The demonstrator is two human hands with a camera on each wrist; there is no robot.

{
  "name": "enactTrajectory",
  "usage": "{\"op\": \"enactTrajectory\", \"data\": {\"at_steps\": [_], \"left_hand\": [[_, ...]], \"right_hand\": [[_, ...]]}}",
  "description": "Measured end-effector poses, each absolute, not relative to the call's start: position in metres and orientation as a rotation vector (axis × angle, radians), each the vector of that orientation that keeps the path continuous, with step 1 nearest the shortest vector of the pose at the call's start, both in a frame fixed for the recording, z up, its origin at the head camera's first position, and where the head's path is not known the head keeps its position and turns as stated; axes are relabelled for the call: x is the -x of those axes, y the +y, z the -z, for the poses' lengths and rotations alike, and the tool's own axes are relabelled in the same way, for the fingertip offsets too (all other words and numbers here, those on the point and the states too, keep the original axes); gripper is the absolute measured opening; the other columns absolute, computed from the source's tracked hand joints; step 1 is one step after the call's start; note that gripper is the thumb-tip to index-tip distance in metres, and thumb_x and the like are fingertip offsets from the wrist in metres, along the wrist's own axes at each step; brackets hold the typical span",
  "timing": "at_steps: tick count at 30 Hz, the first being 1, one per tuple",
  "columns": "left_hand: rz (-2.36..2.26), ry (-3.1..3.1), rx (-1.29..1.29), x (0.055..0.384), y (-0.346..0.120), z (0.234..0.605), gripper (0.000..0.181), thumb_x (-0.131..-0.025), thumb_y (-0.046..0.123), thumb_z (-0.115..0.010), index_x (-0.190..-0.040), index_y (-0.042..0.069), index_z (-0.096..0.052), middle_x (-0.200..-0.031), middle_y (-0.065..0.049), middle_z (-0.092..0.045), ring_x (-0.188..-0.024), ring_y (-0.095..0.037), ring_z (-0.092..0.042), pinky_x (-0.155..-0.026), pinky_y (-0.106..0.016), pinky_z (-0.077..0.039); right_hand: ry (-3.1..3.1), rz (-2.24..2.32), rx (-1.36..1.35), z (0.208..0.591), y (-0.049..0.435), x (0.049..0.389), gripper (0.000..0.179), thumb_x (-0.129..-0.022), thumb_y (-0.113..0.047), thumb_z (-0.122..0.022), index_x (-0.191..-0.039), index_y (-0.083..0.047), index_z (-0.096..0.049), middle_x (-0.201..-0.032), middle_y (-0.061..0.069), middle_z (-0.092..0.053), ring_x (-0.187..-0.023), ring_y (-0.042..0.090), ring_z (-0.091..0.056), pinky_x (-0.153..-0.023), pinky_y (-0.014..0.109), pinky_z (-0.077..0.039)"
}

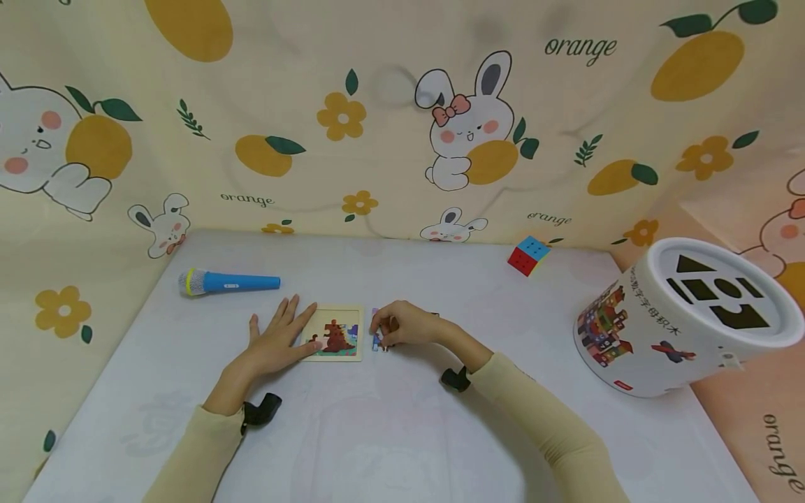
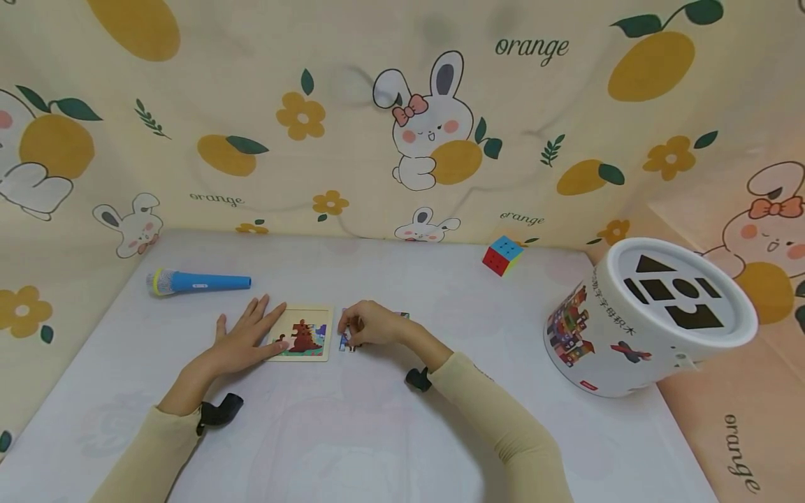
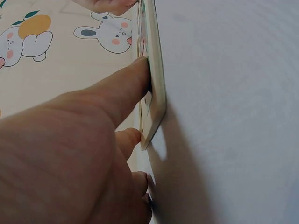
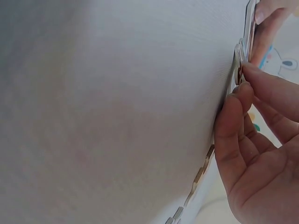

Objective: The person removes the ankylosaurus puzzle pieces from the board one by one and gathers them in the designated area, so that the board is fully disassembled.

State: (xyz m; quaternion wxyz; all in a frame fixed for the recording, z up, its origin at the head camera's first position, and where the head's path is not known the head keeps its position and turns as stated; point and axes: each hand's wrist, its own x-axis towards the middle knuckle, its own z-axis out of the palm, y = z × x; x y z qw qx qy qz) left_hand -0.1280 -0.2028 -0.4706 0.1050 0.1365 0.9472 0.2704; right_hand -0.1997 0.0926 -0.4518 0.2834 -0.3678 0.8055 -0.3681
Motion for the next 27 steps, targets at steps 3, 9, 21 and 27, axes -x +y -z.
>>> {"op": "enactTrajectory", "data": {"at_steps": [3, 9, 21, 27], "left_hand": [[-0.785, 2.789, -0.402, 0.129, -0.203, 0.472, 0.082, -0.095, 0.051, -0.062, -0.158, 0.010, -0.028, -0.163, -0.026, -0.004, -0.150, -0.046, 0.001, -0.103, -0.076, 0.014], [-0.790, 2.791, -0.410, 0.129, -0.203, 0.471, 0.082, -0.095, 0.050, -0.062, -0.158, 0.010, -0.028, -0.163, -0.027, -0.005, -0.150, -0.046, 0.000, -0.103, -0.077, 0.014], [-0.775, 2.799, -0.404, 0.129, -0.203, 0.470, 0.081, -0.096, 0.050, -0.061, -0.158, 0.009, -0.028, -0.163, -0.027, -0.006, -0.149, -0.046, -0.001, -0.103, -0.077, 0.013], [-0.764, 2.793, -0.394, 0.129, -0.203, 0.470, 0.081, -0.096, 0.050, -0.061, -0.158, 0.011, -0.028, -0.163, -0.026, -0.005, -0.150, -0.046, 0.000, -0.103, -0.077, 0.012]], "right_hand": [[2.169, 0.975, 0.984, 0.452, 0.093, 0.199, 0.017, -0.087, 0.003, -0.073, -0.103, 0.001, -0.070, -0.076, 0.004, -0.057, -0.067, 0.010, -0.053, -0.063, 0.021, -0.046], [2.210, 0.945, 0.969, 0.452, 0.092, 0.198, 0.019, -0.086, 0.005, -0.074, -0.104, 0.000, -0.069, -0.080, 0.002, -0.058, -0.072, 0.011, -0.052, -0.065, 0.022, -0.046], [2.229, 0.937, 1.037, 0.441, 0.072, 0.199, 0.019, -0.088, 0.007, -0.070, -0.106, 0.001, -0.069, -0.081, 0.006, -0.061, -0.069, 0.012, -0.054, -0.062, 0.021, -0.046], [2.246, 0.960, 1.052, 0.433, 0.050, 0.204, 0.021, -0.089, 0.005, -0.069, -0.109, 0.001, -0.068, -0.092, 0.013, -0.065, -0.076, 0.018, -0.060, -0.064, 0.023, -0.049]]}}
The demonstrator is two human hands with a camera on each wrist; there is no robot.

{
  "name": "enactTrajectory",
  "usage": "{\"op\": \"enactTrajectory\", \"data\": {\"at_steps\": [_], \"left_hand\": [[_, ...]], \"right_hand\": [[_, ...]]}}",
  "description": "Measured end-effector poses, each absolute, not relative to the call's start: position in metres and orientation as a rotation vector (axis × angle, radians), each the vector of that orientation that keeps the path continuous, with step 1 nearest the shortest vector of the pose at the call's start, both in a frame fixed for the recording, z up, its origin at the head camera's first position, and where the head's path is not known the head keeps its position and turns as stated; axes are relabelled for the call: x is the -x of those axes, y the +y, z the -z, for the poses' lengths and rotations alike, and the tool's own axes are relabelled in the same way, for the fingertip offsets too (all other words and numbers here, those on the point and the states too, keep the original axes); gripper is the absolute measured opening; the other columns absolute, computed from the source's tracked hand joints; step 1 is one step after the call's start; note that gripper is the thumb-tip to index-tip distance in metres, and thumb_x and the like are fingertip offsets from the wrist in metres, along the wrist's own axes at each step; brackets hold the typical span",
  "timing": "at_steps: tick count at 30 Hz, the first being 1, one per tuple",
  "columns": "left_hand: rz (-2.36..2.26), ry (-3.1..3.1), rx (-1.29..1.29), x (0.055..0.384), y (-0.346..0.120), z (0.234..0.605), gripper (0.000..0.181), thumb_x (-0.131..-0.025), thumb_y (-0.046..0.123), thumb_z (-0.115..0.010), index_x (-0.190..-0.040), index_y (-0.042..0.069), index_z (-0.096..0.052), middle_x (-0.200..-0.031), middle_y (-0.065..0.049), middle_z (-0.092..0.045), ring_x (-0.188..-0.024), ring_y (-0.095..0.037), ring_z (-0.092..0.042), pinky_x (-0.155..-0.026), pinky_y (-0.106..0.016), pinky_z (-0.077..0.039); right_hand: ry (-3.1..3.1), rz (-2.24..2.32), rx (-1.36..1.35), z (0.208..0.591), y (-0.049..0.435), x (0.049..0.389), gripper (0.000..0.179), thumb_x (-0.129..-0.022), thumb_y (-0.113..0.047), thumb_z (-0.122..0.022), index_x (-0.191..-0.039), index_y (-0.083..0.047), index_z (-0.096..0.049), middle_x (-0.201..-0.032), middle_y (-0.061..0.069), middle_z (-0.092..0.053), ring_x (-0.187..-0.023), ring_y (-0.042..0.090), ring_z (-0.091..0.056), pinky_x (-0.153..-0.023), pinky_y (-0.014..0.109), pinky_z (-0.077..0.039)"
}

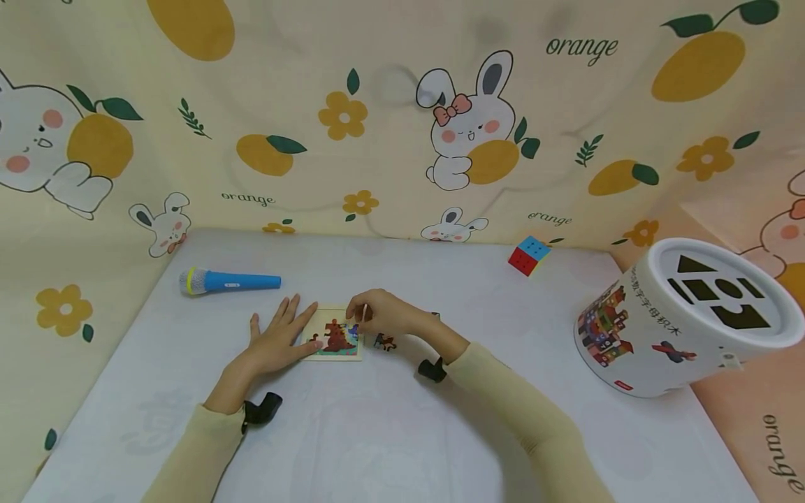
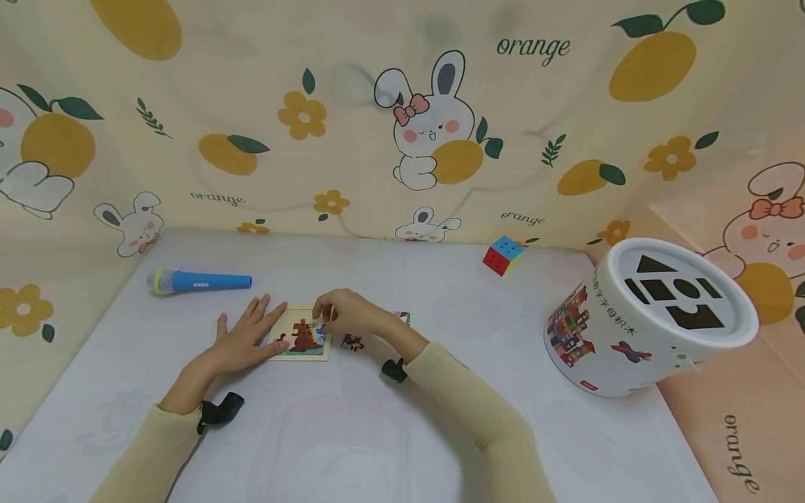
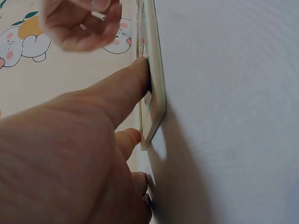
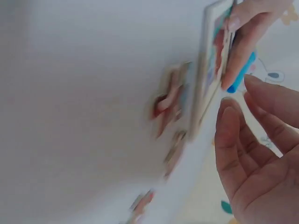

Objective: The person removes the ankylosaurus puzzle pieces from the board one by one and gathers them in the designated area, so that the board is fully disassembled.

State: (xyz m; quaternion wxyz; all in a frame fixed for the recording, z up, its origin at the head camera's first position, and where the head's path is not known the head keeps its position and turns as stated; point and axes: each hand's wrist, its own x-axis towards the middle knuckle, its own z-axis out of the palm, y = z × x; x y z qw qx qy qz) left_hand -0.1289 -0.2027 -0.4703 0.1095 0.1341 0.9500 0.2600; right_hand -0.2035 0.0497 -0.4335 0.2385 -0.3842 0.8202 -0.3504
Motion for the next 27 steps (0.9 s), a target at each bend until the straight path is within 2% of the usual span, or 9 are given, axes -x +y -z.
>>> {"op": "enactTrajectory", "data": {"at_steps": [14, 27], "left_hand": [[-0.767, 2.767, -0.408, 0.128, -0.203, 0.471, 0.080, -0.097, 0.049, -0.060, -0.158, 0.011, -0.026, -0.164, -0.026, -0.002, -0.150, -0.045, 0.003, -0.102, -0.077, 0.014], [-0.777, 2.780, -0.403, 0.129, -0.205, 0.474, 0.080, -0.096, 0.051, -0.060, -0.158, 0.012, -0.027, -0.163, -0.026, -0.003, -0.150, -0.045, 0.002, -0.102, -0.077, 0.015]], "right_hand": [[2.232, 0.925, 1.002, 0.445, 0.016, 0.203, 0.042, -0.089, 0.006, -0.069, -0.129, -0.002, -0.059, -0.127, 0.011, -0.059, -0.087, 0.014, -0.060, -0.077, 0.021, -0.052], [2.255, 0.907, 0.995, 0.444, 0.012, 0.199, 0.043, -0.088, 0.005, -0.071, -0.129, -0.001, -0.059, -0.121, 0.014, -0.056, -0.083, 0.013, -0.057, -0.073, 0.020, -0.050]]}}
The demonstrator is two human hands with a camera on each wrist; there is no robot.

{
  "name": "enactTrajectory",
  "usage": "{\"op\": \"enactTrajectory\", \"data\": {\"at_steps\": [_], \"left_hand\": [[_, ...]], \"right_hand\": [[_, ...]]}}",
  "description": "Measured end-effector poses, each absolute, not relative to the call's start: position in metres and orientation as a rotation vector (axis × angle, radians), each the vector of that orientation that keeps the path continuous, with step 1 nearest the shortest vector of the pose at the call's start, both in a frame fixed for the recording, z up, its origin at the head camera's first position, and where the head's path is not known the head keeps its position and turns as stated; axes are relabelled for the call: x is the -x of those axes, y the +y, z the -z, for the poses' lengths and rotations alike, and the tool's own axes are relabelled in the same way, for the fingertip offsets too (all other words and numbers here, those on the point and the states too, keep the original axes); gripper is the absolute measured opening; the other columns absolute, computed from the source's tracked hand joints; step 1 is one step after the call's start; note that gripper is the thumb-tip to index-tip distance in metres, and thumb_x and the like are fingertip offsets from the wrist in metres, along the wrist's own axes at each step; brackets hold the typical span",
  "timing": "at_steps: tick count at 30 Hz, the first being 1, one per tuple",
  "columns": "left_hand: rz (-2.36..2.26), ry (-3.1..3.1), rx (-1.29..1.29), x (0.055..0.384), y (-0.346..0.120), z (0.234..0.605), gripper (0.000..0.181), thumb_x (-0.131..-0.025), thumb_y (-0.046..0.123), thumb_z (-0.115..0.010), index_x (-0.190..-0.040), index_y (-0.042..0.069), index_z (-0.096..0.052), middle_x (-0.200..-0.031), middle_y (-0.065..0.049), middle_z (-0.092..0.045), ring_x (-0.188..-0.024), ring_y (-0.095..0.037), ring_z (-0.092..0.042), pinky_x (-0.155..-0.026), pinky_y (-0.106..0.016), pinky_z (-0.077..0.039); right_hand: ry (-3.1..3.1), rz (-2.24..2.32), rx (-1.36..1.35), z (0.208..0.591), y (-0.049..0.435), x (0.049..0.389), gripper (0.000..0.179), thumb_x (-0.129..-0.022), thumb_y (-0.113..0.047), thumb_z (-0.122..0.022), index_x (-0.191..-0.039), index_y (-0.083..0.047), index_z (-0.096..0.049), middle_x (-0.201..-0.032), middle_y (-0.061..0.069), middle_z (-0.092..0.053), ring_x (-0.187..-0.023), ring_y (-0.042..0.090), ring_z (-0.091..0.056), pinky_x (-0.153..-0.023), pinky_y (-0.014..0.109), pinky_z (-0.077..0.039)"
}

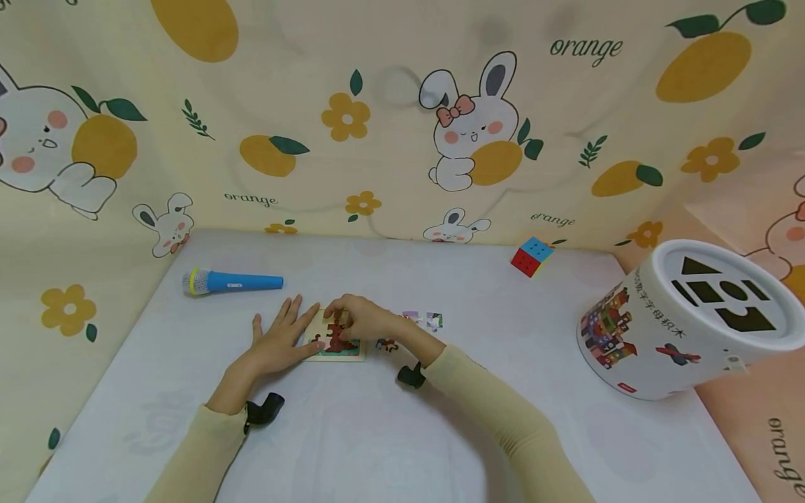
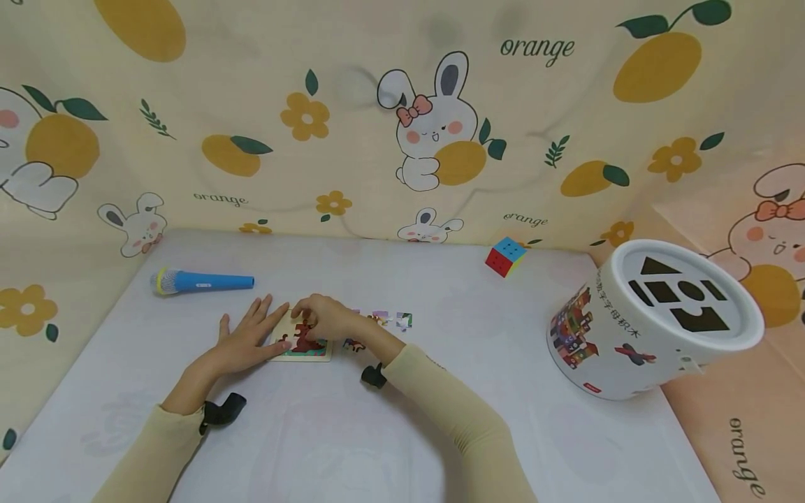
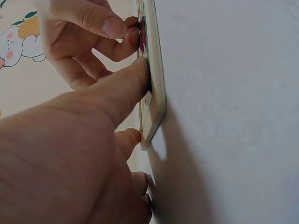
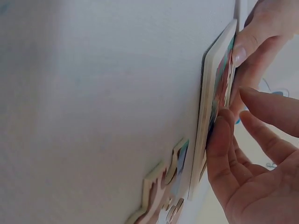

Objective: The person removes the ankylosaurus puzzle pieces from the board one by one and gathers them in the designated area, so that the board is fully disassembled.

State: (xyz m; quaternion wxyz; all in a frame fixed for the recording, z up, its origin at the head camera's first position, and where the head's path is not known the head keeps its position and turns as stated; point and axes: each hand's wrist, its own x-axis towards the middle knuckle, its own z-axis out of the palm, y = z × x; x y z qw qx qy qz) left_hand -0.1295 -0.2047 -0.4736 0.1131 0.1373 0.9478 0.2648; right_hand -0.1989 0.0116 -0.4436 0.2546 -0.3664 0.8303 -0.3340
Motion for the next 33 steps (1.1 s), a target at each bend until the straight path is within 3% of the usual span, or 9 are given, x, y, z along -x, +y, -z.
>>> {"op": "enactTrajectory", "data": {"at_steps": [24, 33], "left_hand": [[-0.771, 2.790, -0.406, 0.1282, -0.2035, 0.4692, 0.079, -0.097, 0.049, -0.060, -0.158, 0.010, -0.028, -0.163, -0.027, -0.005, -0.150, -0.046, 0.000, -0.102, -0.078, 0.013], [-0.777, 2.792, -0.411, 0.1288, -0.2032, 0.4696, 0.078, -0.097, 0.047, -0.060, -0.158, 0.010, -0.028, -0.163, -0.028, -0.005, -0.149, -0.046, 0.000, -0.101, -0.079, 0.012]], "right_hand": [[2.290, 0.846, 1.034, 0.4487, 0.0115, 0.1973, 0.040, -0.089, -0.003, -0.074, -0.127, -0.007, -0.062, -0.114, 0.009, -0.054, -0.086, 0.014, -0.056, -0.073, 0.022, -0.047], [2.387, 0.717, 1.026, 0.4495, 0.0048, 0.1954, 0.041, -0.087, -0.004, -0.075, -0.126, -0.011, -0.064, -0.114, 0.008, -0.053, -0.095, 0.015, -0.056, -0.074, 0.023, -0.048]]}}
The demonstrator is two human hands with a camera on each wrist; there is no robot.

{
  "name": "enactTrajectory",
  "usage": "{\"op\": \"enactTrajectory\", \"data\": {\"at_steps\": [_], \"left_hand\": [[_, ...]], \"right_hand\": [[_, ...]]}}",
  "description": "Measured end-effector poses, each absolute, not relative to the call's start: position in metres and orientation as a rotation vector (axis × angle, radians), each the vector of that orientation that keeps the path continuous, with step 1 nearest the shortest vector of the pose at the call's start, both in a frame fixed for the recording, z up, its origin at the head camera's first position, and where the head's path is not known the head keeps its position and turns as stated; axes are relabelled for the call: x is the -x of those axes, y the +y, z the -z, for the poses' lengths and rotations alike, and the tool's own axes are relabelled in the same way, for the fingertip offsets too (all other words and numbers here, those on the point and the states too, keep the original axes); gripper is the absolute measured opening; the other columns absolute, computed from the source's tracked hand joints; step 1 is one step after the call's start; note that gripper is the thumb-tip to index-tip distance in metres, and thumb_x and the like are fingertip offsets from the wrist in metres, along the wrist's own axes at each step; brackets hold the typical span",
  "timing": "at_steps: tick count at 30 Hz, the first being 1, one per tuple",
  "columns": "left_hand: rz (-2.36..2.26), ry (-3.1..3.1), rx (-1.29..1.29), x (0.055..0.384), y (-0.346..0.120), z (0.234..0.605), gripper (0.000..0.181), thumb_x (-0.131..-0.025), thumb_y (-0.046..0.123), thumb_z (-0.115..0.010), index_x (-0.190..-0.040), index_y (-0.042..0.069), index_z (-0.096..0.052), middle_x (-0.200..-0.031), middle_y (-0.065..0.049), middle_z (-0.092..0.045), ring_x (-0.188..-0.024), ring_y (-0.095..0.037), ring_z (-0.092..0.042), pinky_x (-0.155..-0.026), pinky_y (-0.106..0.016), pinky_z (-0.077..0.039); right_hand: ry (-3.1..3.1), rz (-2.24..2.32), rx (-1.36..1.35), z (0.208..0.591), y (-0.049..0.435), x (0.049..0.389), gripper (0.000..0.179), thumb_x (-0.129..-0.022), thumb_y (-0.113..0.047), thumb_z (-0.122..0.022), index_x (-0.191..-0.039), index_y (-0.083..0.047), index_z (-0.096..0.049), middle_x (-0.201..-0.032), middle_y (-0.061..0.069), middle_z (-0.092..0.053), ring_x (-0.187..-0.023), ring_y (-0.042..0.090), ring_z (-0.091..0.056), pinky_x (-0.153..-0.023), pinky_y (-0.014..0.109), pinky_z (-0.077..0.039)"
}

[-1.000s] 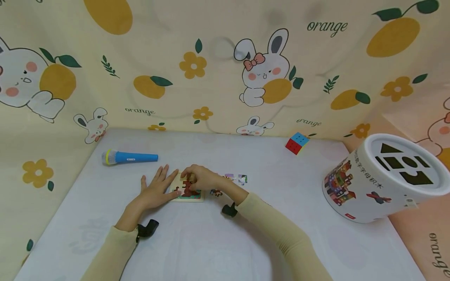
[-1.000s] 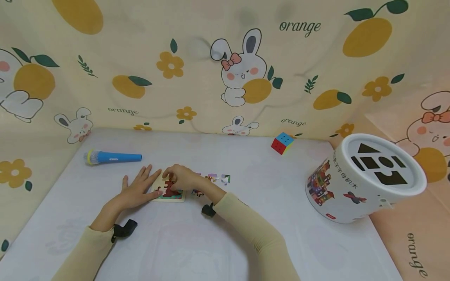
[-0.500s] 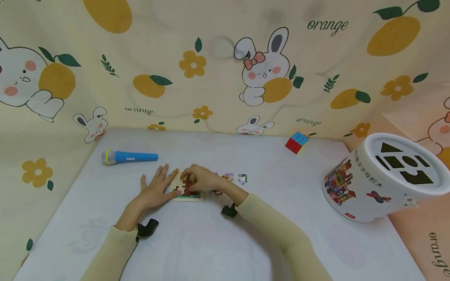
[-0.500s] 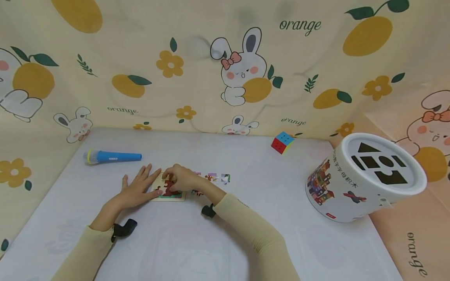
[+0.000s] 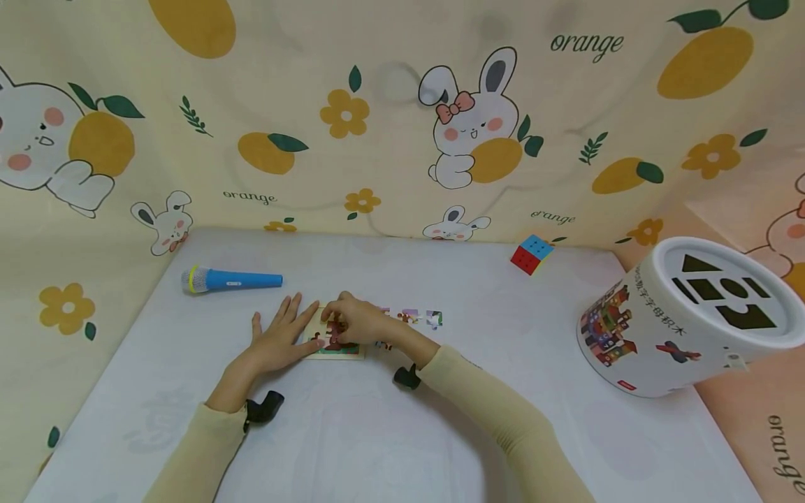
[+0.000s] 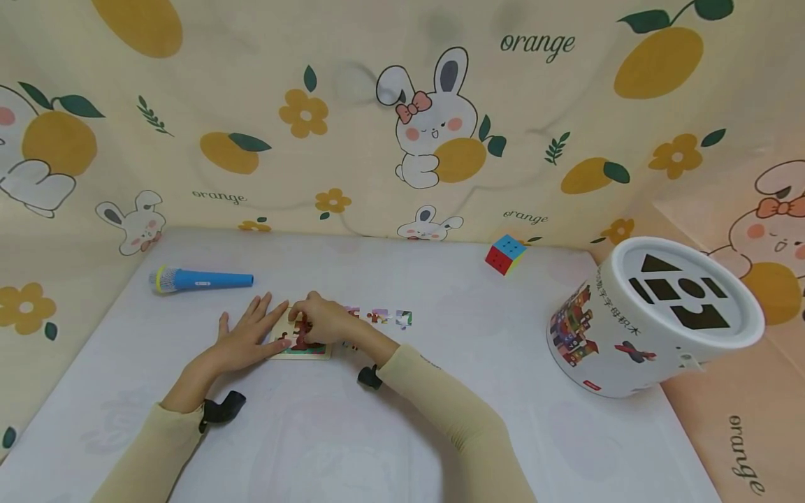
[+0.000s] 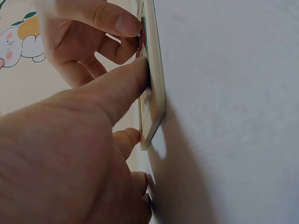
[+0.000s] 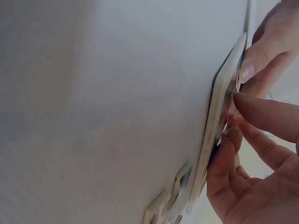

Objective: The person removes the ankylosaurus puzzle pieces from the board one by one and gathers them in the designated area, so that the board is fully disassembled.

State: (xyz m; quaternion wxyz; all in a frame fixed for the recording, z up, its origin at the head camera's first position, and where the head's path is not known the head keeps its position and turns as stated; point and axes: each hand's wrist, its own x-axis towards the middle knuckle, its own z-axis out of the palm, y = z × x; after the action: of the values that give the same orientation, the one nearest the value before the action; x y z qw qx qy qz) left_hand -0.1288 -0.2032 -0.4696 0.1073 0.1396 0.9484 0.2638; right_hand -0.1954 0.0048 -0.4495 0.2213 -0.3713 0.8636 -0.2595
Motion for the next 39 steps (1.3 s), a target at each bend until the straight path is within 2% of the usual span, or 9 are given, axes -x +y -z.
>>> {"op": "enactTrajectory", "data": {"at_steps": [8, 16, 31, 39], "left_hand": [[-0.772, 2.796, -0.406, 0.1283, -0.2026, 0.4687, 0.078, -0.097, 0.048, -0.060, -0.158, 0.010, -0.029, -0.163, -0.027, -0.006, -0.149, -0.046, -0.001, -0.102, -0.078, 0.012], [-0.775, 2.796, -0.406, 0.1279, -0.2027, 0.4693, 0.078, -0.097, 0.048, -0.060, -0.158, 0.011, -0.028, -0.163, -0.027, -0.006, -0.150, -0.046, 0.000, -0.102, -0.078, 0.012], [-0.779, 2.792, -0.412, 0.1283, -0.2025, 0.4686, 0.080, -0.097, 0.050, -0.060, -0.158, 0.011, -0.027, -0.163, -0.027, -0.005, -0.150, -0.045, 0.000, -0.102, -0.078, 0.012], [-0.768, 2.792, -0.409, 0.1281, -0.2021, 0.4683, 0.080, -0.096, 0.051, -0.059, -0.158, 0.011, -0.028, -0.163, -0.027, -0.006, -0.150, -0.045, 0.000, -0.102, -0.079, 0.012]], "right_hand": [[2.416, 0.681, 0.991, 0.4498, 0.0025, 0.1944, 0.042, -0.086, -0.004, -0.076, -0.125, -0.013, -0.064, -0.114, 0.008, -0.052, -0.097, 0.016, -0.055, -0.075, 0.025, -0.048], [2.370, 0.822, 0.955, 0.4516, 0.0053, 0.1948, 0.036, -0.090, 0.001, -0.070, -0.124, -0.010, -0.065, -0.112, 0.008, -0.052, -0.092, 0.014, -0.055, -0.074, 0.022, -0.048], [2.426, 0.906, 0.966, 0.4506, 0.0052, 0.1956, 0.015, -0.093, -0.002, -0.068, -0.105, -0.010, -0.073, -0.096, 0.002, -0.052, -0.082, 0.011, -0.055, -0.072, 0.022, -0.046], [2.420, 0.967, 0.947, 0.4452, 0.0052, 0.1930, 0.016, -0.092, 0.002, -0.067, -0.101, -0.008, -0.075, -0.092, 0.004, -0.054, -0.084, 0.013, -0.052, -0.074, 0.022, -0.046]]}}
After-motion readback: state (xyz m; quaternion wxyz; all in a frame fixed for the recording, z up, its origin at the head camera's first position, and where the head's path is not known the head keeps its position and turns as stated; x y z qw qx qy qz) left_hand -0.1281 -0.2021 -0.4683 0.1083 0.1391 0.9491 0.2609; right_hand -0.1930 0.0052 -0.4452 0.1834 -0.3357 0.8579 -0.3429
